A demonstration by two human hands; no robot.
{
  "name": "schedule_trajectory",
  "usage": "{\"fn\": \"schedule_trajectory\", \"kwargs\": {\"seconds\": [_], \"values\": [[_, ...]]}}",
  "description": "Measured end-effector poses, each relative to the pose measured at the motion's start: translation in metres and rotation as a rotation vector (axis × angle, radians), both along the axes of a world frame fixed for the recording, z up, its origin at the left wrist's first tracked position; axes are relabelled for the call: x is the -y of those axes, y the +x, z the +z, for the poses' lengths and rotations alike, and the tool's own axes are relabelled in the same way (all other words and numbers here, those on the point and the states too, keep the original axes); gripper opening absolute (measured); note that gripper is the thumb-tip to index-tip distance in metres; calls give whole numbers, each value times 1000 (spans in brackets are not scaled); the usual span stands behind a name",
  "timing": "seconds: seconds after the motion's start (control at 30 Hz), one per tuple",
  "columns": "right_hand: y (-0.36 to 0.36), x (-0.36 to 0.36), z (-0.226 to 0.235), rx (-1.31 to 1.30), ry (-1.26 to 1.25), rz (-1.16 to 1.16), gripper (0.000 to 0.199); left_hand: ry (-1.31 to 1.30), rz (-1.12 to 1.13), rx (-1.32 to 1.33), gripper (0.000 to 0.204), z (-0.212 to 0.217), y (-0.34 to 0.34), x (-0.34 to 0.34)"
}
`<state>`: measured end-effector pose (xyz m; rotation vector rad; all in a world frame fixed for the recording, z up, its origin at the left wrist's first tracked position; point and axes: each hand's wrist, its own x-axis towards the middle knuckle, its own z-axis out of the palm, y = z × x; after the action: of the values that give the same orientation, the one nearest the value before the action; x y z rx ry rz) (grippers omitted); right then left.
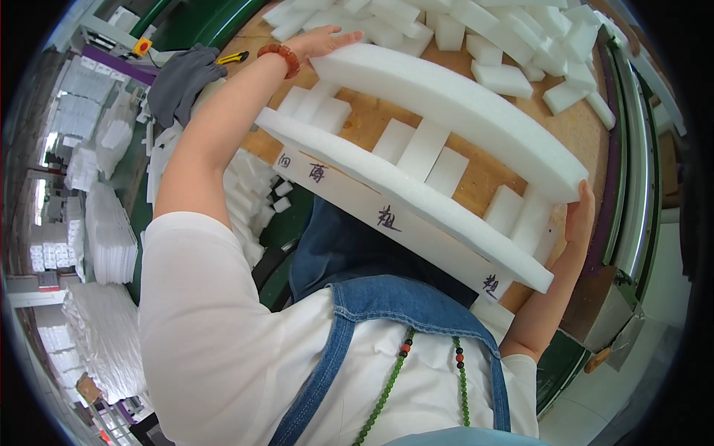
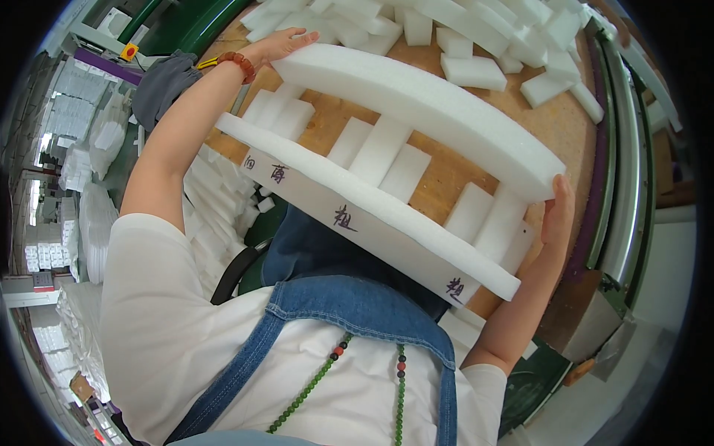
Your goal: Assembling foam pieces onto a jig for industrial packaging.
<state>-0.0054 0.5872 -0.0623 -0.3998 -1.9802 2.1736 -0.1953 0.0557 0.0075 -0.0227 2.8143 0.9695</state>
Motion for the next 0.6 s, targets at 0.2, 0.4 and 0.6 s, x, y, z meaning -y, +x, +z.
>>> {"fn": "schedule_trajectory", "kwargs": {"seconds": [0.2, 0.4, 0.6], "values": [[-1, -1, -1, 2, -5, 5, 62, 21, -5, -8, 93, -2, -1, 2], [0, 4, 3, 1, -62, -58, 54, 14, 3, -4, 92, 0, 0, -1], [0, 4, 2, -3, -52, -46, 56, 18, 3, 3, 92, 0, 1, 0]]}}
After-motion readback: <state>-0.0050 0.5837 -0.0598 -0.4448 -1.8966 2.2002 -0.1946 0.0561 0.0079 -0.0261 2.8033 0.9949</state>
